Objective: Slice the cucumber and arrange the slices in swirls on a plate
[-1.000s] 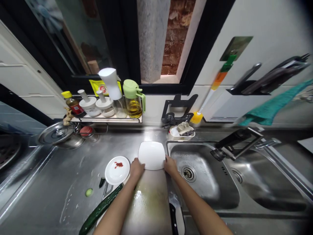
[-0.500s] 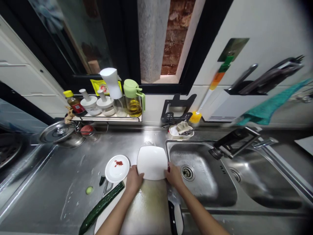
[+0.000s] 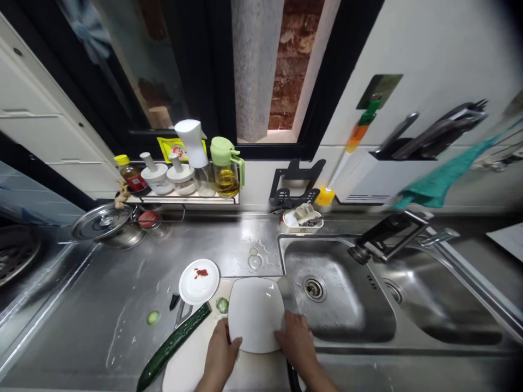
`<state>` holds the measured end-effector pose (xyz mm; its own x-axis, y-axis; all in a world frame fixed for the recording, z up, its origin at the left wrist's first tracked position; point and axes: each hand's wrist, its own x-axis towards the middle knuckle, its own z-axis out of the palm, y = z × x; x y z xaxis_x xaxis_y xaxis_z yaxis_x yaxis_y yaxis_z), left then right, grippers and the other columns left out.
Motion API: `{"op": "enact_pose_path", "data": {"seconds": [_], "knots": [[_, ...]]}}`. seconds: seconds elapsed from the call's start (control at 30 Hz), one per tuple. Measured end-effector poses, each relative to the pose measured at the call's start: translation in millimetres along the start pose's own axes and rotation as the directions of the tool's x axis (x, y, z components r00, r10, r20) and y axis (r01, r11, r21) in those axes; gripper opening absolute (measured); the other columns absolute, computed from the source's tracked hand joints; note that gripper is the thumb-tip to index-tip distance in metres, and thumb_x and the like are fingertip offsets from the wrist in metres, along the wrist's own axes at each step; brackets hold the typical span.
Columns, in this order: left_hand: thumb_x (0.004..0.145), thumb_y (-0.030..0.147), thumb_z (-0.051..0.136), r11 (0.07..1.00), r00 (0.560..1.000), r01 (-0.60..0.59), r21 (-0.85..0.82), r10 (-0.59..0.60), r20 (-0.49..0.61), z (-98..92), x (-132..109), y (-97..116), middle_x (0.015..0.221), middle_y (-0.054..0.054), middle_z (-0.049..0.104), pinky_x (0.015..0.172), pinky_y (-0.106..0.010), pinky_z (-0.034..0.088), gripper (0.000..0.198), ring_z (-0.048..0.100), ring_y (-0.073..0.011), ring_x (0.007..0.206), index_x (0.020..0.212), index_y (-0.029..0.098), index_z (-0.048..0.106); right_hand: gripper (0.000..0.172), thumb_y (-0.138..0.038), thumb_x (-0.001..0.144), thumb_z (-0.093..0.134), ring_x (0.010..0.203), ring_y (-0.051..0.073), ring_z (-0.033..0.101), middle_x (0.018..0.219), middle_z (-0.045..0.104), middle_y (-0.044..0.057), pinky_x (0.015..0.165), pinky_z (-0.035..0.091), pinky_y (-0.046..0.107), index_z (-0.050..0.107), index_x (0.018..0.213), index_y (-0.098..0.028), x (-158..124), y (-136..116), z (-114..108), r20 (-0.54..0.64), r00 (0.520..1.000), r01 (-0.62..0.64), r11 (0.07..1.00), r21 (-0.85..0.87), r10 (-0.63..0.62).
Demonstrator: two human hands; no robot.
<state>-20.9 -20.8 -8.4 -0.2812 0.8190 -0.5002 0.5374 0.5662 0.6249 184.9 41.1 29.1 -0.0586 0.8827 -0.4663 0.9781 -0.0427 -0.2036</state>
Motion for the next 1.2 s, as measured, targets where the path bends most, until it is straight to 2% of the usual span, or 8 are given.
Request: {"op": "enact_pose_path", "data": {"seconds": [0.33,0.5,0.57,0.67,0.73,0.87,1.07,1.2], "knots": [[0.075,0.018,0.059,0.999,0.999,-0.039,-0.021,0.039,-0.027,3.8,-3.5,-5.3,0.105,-0.010,0.065,0.083,-0.025,0.042,0.038,0.060,-0.0194,0.098,0.112,0.014,0.050,0.027,-0.023,0.079,0.055,0.114,0.031,0.046,0.108,0.062,0.013,0.082,0.041,0.038,0.057,0.105,-0.016,-6.5,-9.0,-2.4,-0.025,1.000,-0.005,0.996,-0.089,0.003],[0.078,0.026,0.058,0.996,0.997,-0.072,0.056,0.075,-0.036,-6.2,-2.8,-6.6,0.090,-0.007,0.066,0.077,-0.027,0.043,0.031,0.062,-0.0192,0.085,0.108,0.015,0.055,0.028,-0.025,0.081,0.054,0.113,0.032,0.046,0.111,0.060,0.015,0.081,0.041,0.041,0.055,0.107,-0.015,-5.7,-11.2,-2.4,-0.007,1.000,-0.009,0.996,-0.091,0.008],[0.083,0.029,0.051,0.990,0.988,-0.109,0.088,0.117,-0.098,-14.6,0.8,-6.7,0.089,-0.008,0.066,0.077,-0.028,0.043,0.028,0.062,-0.0199,0.085,0.106,0.014,0.057,0.027,-0.025,0.081,0.054,0.113,0.032,0.046,0.111,0.060,0.015,0.081,0.041,0.041,0.055,0.106,-0.015,-5.4,-11.2,-1.1,-0.002,1.000,-0.013,0.996,-0.090,0.013],[0.086,0.025,0.043,0.973,0.954,-0.165,0.159,0.198,-0.223,-28.1,11.7,-4.5,0.099,-0.012,0.064,0.081,-0.029,0.044,0.030,0.061,-0.0213,0.092,0.109,0.013,0.058,0.027,-0.025,0.081,0.053,0.114,0.032,0.045,0.111,0.059,0.014,0.082,0.041,0.041,0.055,0.107,-0.016,-5.6,-11.5,1.0,0.000,1.000,-0.020,0.996,-0.084,0.020],[0.087,0.020,0.041,0.959,0.940,-0.182,0.217,0.234,-0.249,-35.0,20.8,-1.4,0.101,-0.012,0.063,0.081,-0.029,0.044,0.030,0.061,-0.0205,0.092,0.110,0.014,0.059,0.027,-0.025,0.082,0.052,0.115,0.031,0.044,0.112,0.059,0.014,0.082,0.041,0.041,0.054,0.107,-0.016,-6.3,-12.1,1.7,0.004,1.000,-0.026,0.996,-0.080,0.026],[0.088,0.015,0.039,0.939,0.950,-0.178,0.294,0.241,-0.196,-40.2,35.8,5.7,0.099,-0.011,0.062,0.079,-0.027,0.043,0.028,0.061,-0.0178,0.088,0.103,0.015,0.063,0.029,-0.025,0.082,0.052,0.115,0.031,0.043,0.114,0.059,0.014,0.084,0.040,0.041,0.054,0.109,-0.015,-7.3,-13.3,1.8,0.005,0.999,-0.041,0.996,-0.079,0.041],[0.087,0.010,0.040,0.893,0.980,-0.111,0.436,0.171,-0.100,-41.2,41.1,13.1,0.113,-0.011,0.057,0.073,-0.024,0.040,0.036,0.062,-0.0162,0.089,0.116,0.019,0.058,0.029,-0.024,0.081,0.051,0.116,0.031,0.044,0.113,0.059,0.014,0.082,0.041,0.040,0.054,0.109,-0.016,-7.7,-12.6,3.9,-0.008,0.999,-0.045,0.997,-0.068,0.044],[0.088,0.011,0.040,0.879,0.986,-0.098,0.467,0.149,-0.072,-42.8,40.5,16.4,0.116,-0.010,0.056,0.071,-0.025,0.039,0.034,0.062,-0.0166,0.088,0.115,0.020,0.059,0.030,-0.023,0.080,0.052,0.116,0.032,0.044,0.113,0.060,0.014,0.081,0.041,0.040,0.054,0.109,-0.016,-7.8,-11.8,4.3,-0.015,0.999,-0.042,0.997,-0.062,0.041]]}}
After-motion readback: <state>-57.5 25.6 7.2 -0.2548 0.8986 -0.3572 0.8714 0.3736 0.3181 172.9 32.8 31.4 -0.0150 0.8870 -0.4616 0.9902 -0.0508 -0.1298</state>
